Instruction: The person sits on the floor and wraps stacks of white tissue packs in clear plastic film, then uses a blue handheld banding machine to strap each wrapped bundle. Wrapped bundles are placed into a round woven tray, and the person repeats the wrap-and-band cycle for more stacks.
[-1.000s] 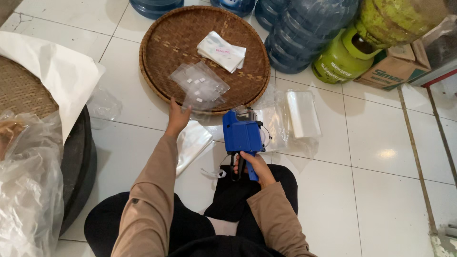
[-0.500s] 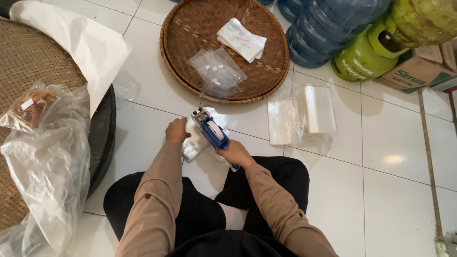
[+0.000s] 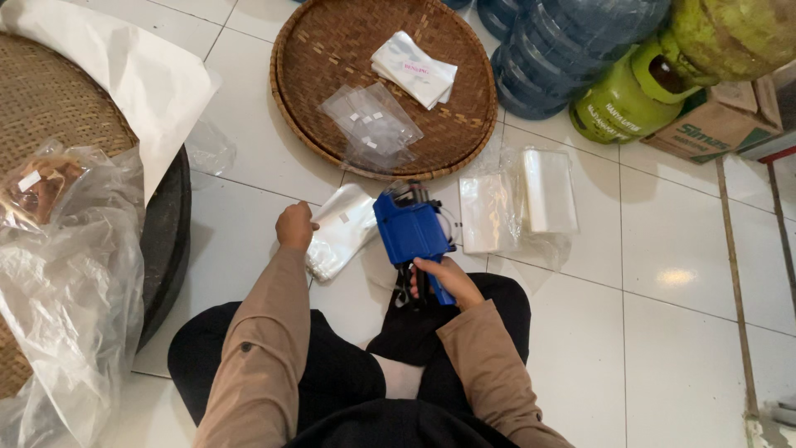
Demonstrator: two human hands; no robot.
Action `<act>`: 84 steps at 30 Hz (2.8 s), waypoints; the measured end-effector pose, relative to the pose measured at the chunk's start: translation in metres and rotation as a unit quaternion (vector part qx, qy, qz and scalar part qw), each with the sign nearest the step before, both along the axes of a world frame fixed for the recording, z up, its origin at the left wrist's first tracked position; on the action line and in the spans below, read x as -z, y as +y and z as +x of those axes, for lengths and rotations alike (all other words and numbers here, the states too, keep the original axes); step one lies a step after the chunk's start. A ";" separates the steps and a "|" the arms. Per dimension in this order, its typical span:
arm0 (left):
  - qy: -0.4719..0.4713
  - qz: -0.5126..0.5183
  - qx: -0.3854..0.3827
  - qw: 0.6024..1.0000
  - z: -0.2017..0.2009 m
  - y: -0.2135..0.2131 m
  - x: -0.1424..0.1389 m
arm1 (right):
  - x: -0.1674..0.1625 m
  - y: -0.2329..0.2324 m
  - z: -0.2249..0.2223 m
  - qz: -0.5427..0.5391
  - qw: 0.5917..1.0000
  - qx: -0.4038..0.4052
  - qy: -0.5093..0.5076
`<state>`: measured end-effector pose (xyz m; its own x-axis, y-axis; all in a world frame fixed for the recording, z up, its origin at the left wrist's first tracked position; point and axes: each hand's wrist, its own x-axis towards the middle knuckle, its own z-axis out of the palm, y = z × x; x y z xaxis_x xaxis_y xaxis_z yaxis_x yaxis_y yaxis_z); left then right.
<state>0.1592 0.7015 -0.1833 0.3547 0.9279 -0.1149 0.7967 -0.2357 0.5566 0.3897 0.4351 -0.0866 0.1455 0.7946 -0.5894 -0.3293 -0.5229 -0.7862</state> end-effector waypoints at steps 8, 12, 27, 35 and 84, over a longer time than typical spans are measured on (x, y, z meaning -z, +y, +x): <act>-0.071 -0.050 0.179 0.980 0.026 0.021 -0.060 | 0.003 -0.005 0.031 0.065 0.993 0.082 0.047; -0.271 -0.160 0.143 0.938 0.053 0.031 -0.069 | 0.008 -0.007 0.035 0.082 0.990 0.092 0.061; -0.137 0.073 0.112 0.981 0.049 0.032 -0.051 | 0.014 -0.003 0.032 0.075 0.987 0.120 0.071; 0.101 -0.054 0.084 0.990 -0.015 0.000 -0.036 | 0.003 0.001 0.009 0.065 0.996 0.062 0.029; -0.322 0.152 0.005 0.935 0.084 0.055 -0.048 | 0.006 0.007 0.044 0.098 0.982 0.158 0.039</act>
<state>0.2428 0.7566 -0.1351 0.2680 0.8797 0.3928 0.3169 -0.4655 0.8264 0.4334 0.4418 -0.0923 0.3628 0.8166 -0.4489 -0.5145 -0.2262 -0.8272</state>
